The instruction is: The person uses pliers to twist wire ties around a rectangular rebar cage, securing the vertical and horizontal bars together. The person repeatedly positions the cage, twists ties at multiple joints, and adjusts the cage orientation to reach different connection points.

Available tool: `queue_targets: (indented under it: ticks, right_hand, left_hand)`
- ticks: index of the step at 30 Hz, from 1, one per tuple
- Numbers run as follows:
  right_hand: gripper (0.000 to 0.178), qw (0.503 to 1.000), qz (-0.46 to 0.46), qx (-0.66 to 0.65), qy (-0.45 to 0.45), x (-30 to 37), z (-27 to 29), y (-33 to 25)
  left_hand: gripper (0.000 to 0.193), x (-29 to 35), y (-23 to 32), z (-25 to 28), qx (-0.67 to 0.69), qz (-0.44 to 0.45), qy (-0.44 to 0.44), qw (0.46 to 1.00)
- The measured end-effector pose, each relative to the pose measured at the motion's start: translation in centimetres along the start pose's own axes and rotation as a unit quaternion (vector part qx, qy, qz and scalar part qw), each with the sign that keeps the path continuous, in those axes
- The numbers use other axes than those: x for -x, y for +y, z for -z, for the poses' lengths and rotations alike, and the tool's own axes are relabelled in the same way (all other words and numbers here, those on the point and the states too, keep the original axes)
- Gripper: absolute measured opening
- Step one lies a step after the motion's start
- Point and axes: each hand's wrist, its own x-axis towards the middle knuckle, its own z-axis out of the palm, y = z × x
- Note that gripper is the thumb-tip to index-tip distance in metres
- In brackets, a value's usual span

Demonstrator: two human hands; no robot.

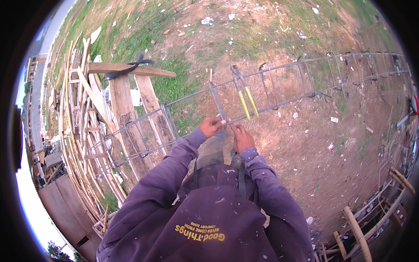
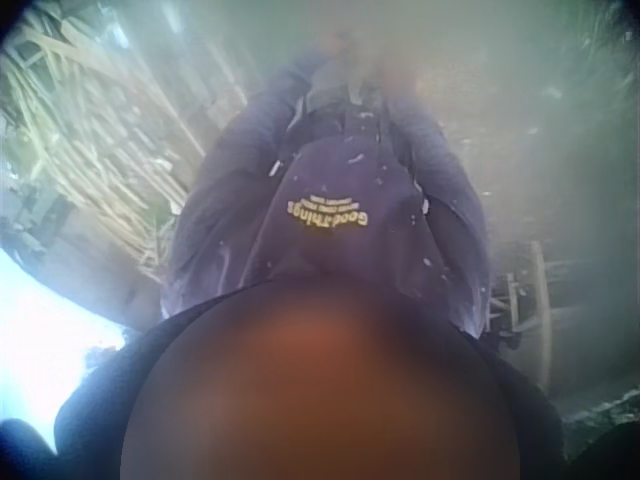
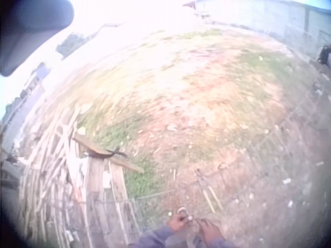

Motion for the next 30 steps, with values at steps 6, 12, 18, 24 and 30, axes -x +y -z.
queue_targets:
  ticks: [6, 12, 18, 24, 30]
  right_hand:
    - [0.039, 0.994, 0.102, -0.022, 0.028, -3.8, -2.2, 2.4]
    - [0.02, 0.982, 0.078, 0.085, 0.147, -1.8, -2.3, 1.9]
    - [0.011, 0.96, -0.045, -0.068, 0.267, -2.3, -3.0, -0.2]
    - [0.011, 0.967, -0.062, -0.065, 0.24, 0.8, -1.8, -2.3]
    - [0.009, 0.971, 0.034, 0.071, 0.226, 1.9, -0.1, -3.4]
  left_hand:
    - [0.036, 0.7, 0.9, -0.2, 0.017, 0.0, 0.011, 1.0]
    - [0.036, 1.2, 2.2, -0.2, -0.007, -0.013, 0.013, 1.0]
    - [0.036, 1.7, 2.9, -0.4, -0.019, -0.021, 0.023, 0.999]
    - [0.035, 1.2, 2.2, -0.2, 0.015, 0.001, 0.034, 0.999]
    - [0.032, 0.3, 0.0, -0.8, -0.037, -0.041, 0.031, 0.998]
